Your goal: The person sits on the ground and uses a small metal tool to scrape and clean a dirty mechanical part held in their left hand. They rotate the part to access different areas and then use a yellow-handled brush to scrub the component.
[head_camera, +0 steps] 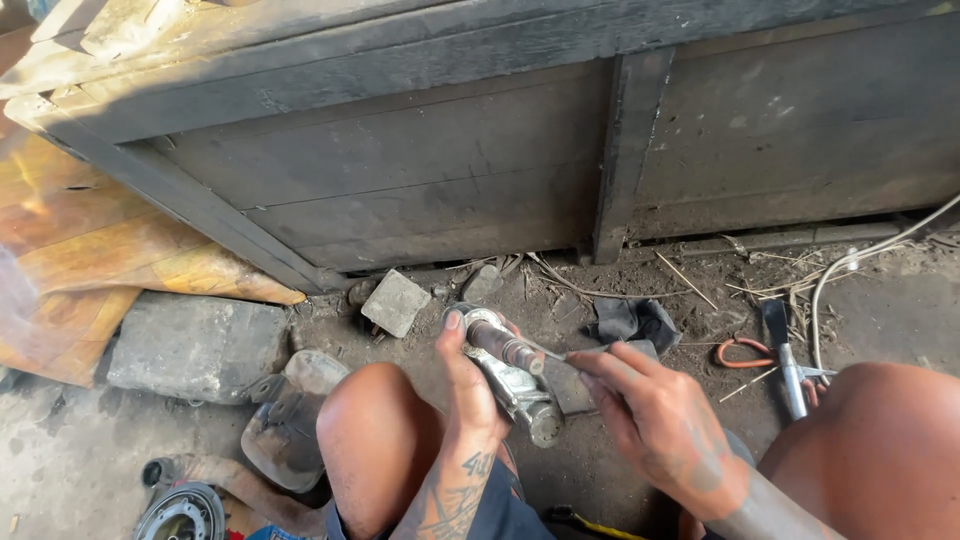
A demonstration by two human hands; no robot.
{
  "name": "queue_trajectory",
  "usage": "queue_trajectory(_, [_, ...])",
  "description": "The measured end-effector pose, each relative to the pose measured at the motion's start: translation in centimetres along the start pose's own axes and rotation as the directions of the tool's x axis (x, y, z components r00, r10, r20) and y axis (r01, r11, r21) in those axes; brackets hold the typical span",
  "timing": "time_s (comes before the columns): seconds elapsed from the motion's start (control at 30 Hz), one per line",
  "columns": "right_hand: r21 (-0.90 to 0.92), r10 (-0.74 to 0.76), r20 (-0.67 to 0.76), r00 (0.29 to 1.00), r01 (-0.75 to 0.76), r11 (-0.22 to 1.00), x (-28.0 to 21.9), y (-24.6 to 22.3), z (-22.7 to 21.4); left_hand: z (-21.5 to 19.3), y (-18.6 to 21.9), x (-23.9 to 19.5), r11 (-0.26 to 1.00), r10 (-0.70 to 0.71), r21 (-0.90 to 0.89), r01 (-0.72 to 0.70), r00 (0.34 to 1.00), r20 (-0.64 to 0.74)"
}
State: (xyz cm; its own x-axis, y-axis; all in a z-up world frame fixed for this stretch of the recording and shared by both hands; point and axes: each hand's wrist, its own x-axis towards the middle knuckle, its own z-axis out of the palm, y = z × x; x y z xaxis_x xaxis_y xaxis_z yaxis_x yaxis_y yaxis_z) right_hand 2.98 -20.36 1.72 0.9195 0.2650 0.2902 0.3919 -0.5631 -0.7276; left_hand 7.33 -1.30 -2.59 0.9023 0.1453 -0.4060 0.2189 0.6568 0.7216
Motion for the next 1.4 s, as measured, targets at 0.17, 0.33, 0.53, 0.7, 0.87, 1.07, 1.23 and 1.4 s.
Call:
queue_trajectory(0.17, [0.057, 0.033, -0.061, 0.998, -0.029, 0.998, 0.6, -0.2, -1.3, -0.4, -0.2, -0.2, 0.997, 0.041, -0.065, -0.038, 0.998, 0.047])
queue_trajectory(0.33, [0.078, -0.056, 0.062, 0.996, 0.051, 0.996, 0.5, -0.2, -0.5, -0.2, 0.0, 0.7, 0.999, 0.051, 0.016, -0.05, 0.998, -0.031])
queue_trajectory(0.53, [0.053, -0.029, 0.075, 0.997, 0.025, 0.998, 0.8, 0.0, -0.3, 0.0, -0.9, 0.7, 0.997, -0.076, 0.006, 0.076, 0.997, 0.032])
queue_trajectory(0.7, [0.046, -0.051, 0.096, 0.994, 0.046, 0.998, 0.8, 0.2, -0.9, 0.6, -1.4, 0.5, 0.993, -0.073, 0.098, 0.069, 0.997, 0.031])
queue_trajectory(0.87, [-0.033, -0.016, 0.05, 0.999, 0.017, 0.999, 0.5, 1.2, -1.1, 1.1, -1.3, 0.4, 0.988, -0.128, 0.1, 0.119, 0.988, 0.083])
queue_trajectory(1.07, [-0.092, 0.016, 0.074, 0.997, -0.009, 0.996, 0.8, 0.8, -1.6, 1.9, -1.4, 0.1, 0.976, -0.215, -0.002, 0.217, 0.966, 0.142])
queue_trajectory(1.23, [-0.123, -0.054, 0.094, 0.994, 0.065, 0.99, 1.3, 0.6, -1.9, 1.7, -2.1, 0.8, 0.986, -0.164, 0.022, 0.163, 0.984, 0.068])
queue_trajectory(1.4, [-0.153, -0.09, 0.072, 0.993, 0.1, 0.983, 0.6, -0.1, -2.0, 0.4, -2.9, 0.5, 0.989, -0.137, 0.049, 0.138, 0.99, -0.025])
